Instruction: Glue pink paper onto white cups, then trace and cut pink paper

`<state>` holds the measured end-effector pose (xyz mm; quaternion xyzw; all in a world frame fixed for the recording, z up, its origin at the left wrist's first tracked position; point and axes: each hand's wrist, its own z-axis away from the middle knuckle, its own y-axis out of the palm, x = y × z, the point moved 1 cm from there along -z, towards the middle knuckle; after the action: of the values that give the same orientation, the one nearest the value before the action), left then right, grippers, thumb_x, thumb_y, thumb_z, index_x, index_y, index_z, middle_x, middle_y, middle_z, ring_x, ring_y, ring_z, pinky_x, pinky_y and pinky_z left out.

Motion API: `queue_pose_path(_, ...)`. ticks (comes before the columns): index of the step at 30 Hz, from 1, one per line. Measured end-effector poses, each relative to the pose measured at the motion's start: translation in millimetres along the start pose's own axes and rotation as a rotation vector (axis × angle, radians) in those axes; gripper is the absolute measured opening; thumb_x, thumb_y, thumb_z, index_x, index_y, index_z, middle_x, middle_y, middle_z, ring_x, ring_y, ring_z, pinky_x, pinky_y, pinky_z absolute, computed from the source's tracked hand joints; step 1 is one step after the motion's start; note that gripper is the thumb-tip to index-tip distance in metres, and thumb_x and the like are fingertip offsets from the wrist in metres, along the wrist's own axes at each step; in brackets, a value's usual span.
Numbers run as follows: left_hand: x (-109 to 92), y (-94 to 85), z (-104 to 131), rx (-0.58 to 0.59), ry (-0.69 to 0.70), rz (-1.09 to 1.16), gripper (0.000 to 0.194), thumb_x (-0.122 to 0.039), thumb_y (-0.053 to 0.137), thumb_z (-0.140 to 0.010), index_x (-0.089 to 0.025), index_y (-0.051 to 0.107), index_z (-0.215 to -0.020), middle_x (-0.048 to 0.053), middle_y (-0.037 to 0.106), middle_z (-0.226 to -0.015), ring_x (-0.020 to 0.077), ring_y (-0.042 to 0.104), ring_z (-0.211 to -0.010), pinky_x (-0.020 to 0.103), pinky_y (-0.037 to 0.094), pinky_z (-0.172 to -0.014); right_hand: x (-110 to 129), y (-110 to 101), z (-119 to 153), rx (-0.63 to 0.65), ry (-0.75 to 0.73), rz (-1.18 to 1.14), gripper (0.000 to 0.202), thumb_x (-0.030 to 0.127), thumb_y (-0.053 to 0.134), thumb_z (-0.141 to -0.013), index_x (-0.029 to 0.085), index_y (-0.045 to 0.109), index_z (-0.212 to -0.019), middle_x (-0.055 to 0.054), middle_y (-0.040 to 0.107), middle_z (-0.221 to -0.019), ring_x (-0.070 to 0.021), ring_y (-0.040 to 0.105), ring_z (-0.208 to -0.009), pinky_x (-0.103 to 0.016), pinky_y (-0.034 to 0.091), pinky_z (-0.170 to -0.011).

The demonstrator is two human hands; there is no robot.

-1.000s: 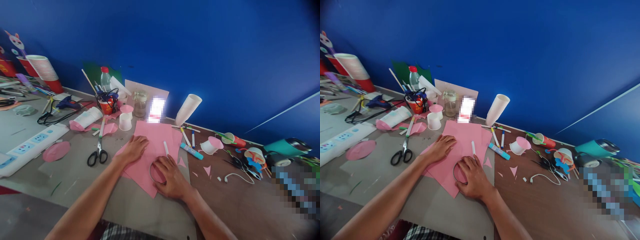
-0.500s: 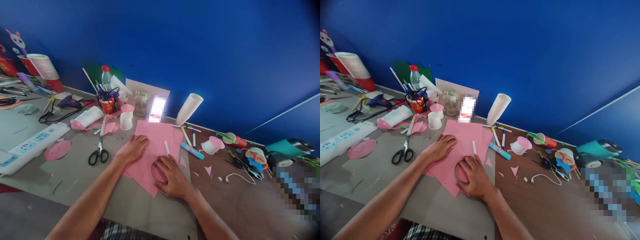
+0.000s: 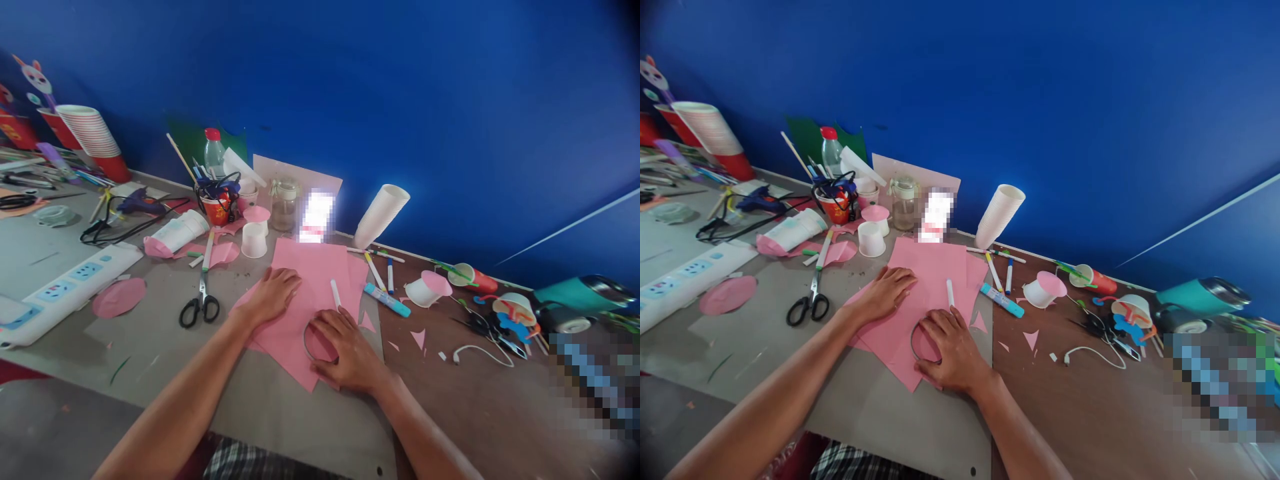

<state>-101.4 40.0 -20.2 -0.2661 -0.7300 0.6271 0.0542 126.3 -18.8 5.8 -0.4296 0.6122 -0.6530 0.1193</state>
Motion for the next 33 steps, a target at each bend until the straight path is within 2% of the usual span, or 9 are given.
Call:
queue_pose_path(7, 0, 0.2, 0, 0.006, -0.01, 0.002, 0.034, -0.022, 0.037, -0.097, -0.021, 0.058, -0.124, 0.009, 0.058, -0.134, 0.0265, 0.049, -0.124, 0.053, 0.03, -0.112, -1, 1, 1, 0.006, 0.0, 0.008, 0.068, 0.048, 0.076, -0.073, 0.016, 0.058, -0.13, -0.015, 0.059, -0.131, -0.032, 0.051, -0.127, -0.056, 0.027, -0.118)
queue_pose_path(10, -2, -1.5, 0, 0.011, -0.012, -0.009, 0.034, -0.023, 0.036, -0.098, -0.022, 0.059, -0.123, 0.009, 0.058, -0.133, 0.0261, 0.05, -0.124, 0.052, 0.031, -0.112, 0, 0, 1, 0.004, 0.006, 0.002, 0.067, 0.048, 0.075, -0.073, 0.018, 0.058, -0.13, -0.014, 0.059, -0.131, -0.0311, 0.051, -0.127, -0.055, 0.027, -0.118)
queue_pose_path(13, -2, -2.6, 0, 0.015, -0.019, -0.01, 0.033, -0.024, 0.036, -0.099, -0.023, 0.059, -0.122, 0.008, 0.058, -0.134, 0.0259, 0.049, -0.126, 0.051, 0.03, -0.113, -2, -1, 1, 0.008, 0.0, 0.001, 0.067, 0.054, 0.073, -0.075, 0.02, 0.058, -0.131, -0.013, 0.059, -0.132, -0.0304, 0.052, -0.126, -0.055, 0.026, -0.118)
queue_pose_path(17, -1, -2.7, 0, 0.021, -0.01, -0.025, 0.032, -0.023, 0.039, -0.098, -0.023, 0.059, -0.122, 0.008, 0.057, -0.136, 0.0258, 0.049, -0.127, 0.053, 0.03, -0.113, -9, -2, 4, 0.025, -0.053, -0.005, 0.074, 0.067, 0.061, -0.08, 0.02, 0.054, -0.137, -0.015, 0.055, -0.139, -0.0308, 0.049, -0.131, -0.056, 0.024, -0.119)
queue_pose_path(20, 0, -2.3, 1, 0.014, 0.006, -0.03, 0.033, -0.021, 0.039, -0.097, -0.022, 0.057, -0.124, 0.009, 0.057, -0.136, 0.0257, 0.049, -0.127, 0.052, 0.031, -0.112, -15, -4, 8, -0.006, -0.086, -0.07, 0.077, 0.072, 0.049, -0.085, 0.018, 0.05, -0.14, -0.018, 0.047, -0.147, -0.0316, 0.041, -0.139, -0.058, 0.022, -0.119)
queue_pose_path(22, 0, -1.9, 1, 0.008, 0.014, -0.031, 0.034, -0.02, 0.038, -0.096, -0.022, 0.057, -0.124, 0.009, 0.057, -0.135, 0.0258, 0.049, -0.126, 0.052, 0.032, -0.112, -20, -8, 9, -0.038, -0.092, -0.133, 0.075, 0.071, 0.045, -0.088, 0.019, 0.049, -0.141, -0.017, 0.045, -0.15, -0.0317, 0.035, -0.143, -0.06, 0.02, -0.119)
queue_pose_path(25, 1, -0.7, 0, 0.005, 0.016, -0.024, 0.033, -0.02, 0.038, -0.096, -0.022, 0.057, -0.123, 0.01, 0.058, -0.134, 0.0263, 0.05, -0.125, 0.053, 0.032, -0.111, -26, -12, 11, -0.029, -0.069, -0.183, 0.067, 0.064, 0.051, -0.089, 0.024, 0.049, -0.142, -0.014, 0.047, -0.15, -0.0315, 0.034, -0.144, -0.062, 0.015, -0.119)
queue_pose_path(33, 4, 2.0, -1, -0.006, 0.027, 0.024, 0.034, -0.023, 0.036, -0.097, -0.021, 0.058, -0.123, 0.011, 0.058, -0.133, 0.0264, 0.049, -0.125, 0.054, 0.033, -0.11, -30, -16, 8, 0.086, -0.012, -0.111, 0.07, 0.049, 0.07, -0.077, 0.024, 0.053, -0.14, -0.012, 0.048, -0.149, -0.0342, 0.025, -0.147, -0.063, 0.013, -0.118)
